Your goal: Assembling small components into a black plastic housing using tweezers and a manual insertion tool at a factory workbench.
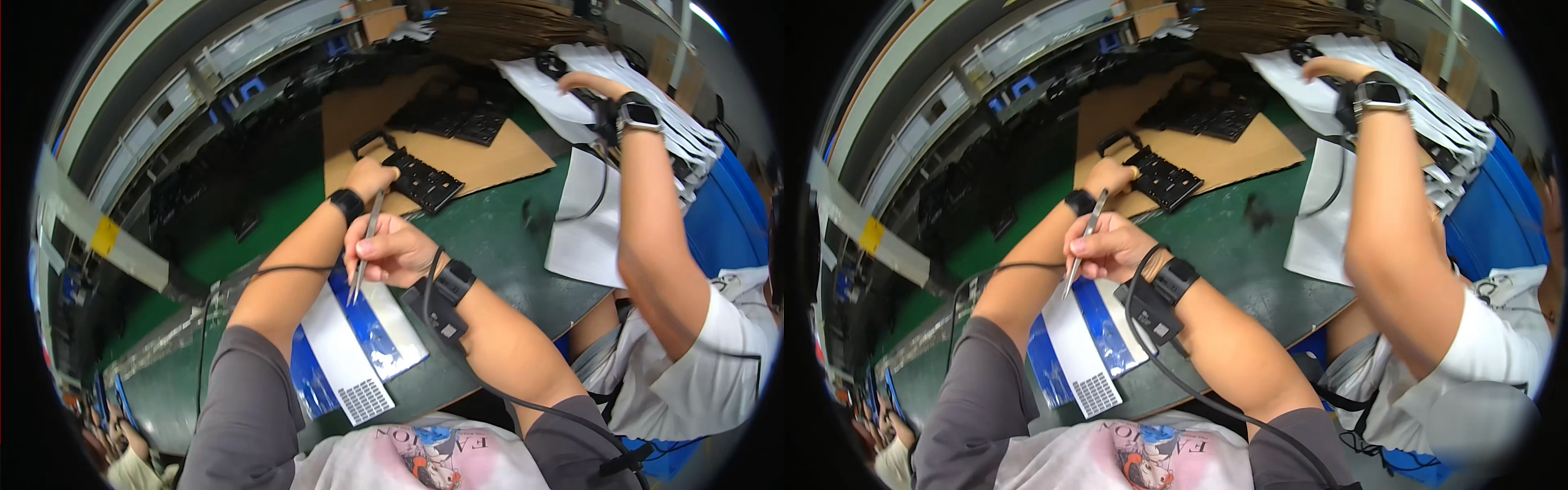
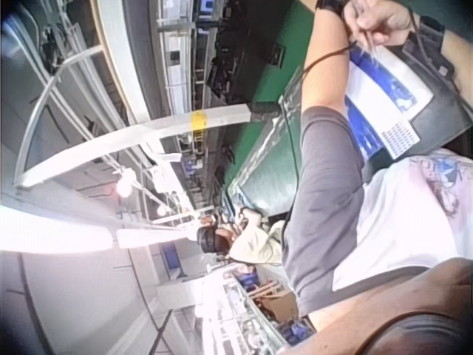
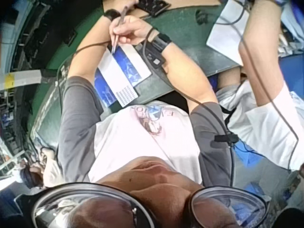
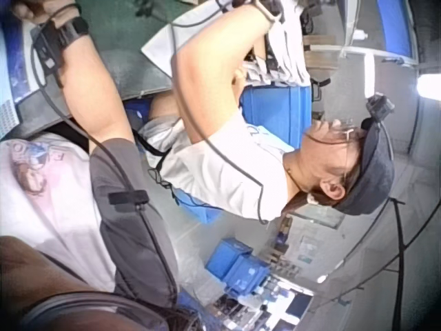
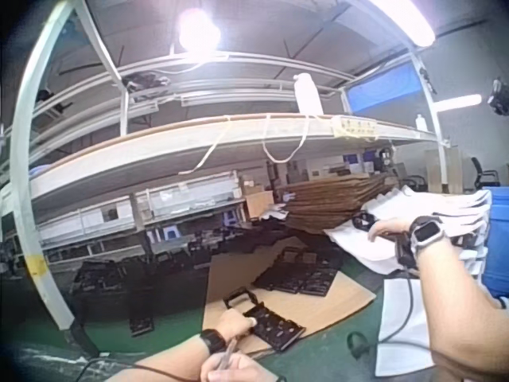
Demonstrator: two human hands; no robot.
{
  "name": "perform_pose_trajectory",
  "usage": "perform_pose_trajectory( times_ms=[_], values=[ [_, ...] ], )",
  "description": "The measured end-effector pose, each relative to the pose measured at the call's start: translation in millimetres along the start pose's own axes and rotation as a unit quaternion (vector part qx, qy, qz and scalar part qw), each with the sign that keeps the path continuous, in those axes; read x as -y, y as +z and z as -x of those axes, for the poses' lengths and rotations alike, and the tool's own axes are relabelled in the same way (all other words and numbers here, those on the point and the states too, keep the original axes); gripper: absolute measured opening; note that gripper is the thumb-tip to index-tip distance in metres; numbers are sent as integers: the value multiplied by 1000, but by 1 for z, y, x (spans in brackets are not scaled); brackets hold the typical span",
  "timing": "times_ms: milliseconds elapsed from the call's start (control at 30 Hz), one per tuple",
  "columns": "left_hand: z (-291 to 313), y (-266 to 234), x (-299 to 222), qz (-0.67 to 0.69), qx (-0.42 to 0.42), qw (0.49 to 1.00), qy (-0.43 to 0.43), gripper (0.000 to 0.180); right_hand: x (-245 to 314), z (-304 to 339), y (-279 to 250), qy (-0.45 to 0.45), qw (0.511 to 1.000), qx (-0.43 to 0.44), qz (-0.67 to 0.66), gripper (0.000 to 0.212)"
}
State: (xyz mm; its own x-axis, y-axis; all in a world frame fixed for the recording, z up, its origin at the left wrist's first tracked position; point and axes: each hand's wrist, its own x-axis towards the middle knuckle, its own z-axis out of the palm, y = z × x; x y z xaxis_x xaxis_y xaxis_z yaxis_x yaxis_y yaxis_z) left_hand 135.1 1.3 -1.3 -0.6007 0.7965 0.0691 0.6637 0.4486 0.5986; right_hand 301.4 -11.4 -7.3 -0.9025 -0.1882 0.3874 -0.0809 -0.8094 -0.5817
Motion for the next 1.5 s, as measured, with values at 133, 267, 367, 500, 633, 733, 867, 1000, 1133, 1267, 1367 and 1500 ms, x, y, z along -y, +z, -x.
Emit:
perform_pose_trajectory(
  times_ms=[133, 267, 367, 500, 633, 733, 867, 1000, 1133, 1267, 1367, 1500],
  values=[
    [23, -29, -10, 25, -6, 990, -137, 26, -1, 1, -2, 16, 1000, 17, 14, 11],
    [41, -78, 49, 65, -111, 989, -72, 21, -6, -2, 3, 10, 999, 1, 50, 11],
    [90, -120, 75, 173, -154, 970, -71, 24, -14, -12, 13, 21, 972, -180, 149, 10],
    [190, -134, 96, 475, -81, 857, -182, 30, -41, -16, 13, -52, 866, -388, 309, 10],
    [275, -119, 119, 676, -124, 689, -230, 27, -57, -23, 10, -48, 872, -327, 361, 10],
    [308, -107, 112, 710, -153, 657, -199, 30, -64, -25, 5, -21, 872, -324, 366, 9],
    [305, -106, 115, 658, -121, 721, -179, 24, -62, -26, 6, -29, 868, -360, 340, 7],
    [303, -90, 111, 668, -118, 716, -166, 27, -63, -27, 6, -37, 858, -382, 343, 6],
    [307, -93, 99, 685, -159, 689, -173, 23, -64, -29, 4, -33, 851, -391, 349, 5],
    [307, -92, 93, 710, -184, 649, -202, 27, -63, -29, 2, -26, 850, -393, 351, 6],
    [308, -92, 89, 707, -179, 656, -192, 27, -62, -27, 2, -31, 854, -390, 344, 6],
    [307, -82, 75, 685, -180, 698, -107, 29, -55, -24, 7, -19, 882, -360, 305, 8]
  ],
)
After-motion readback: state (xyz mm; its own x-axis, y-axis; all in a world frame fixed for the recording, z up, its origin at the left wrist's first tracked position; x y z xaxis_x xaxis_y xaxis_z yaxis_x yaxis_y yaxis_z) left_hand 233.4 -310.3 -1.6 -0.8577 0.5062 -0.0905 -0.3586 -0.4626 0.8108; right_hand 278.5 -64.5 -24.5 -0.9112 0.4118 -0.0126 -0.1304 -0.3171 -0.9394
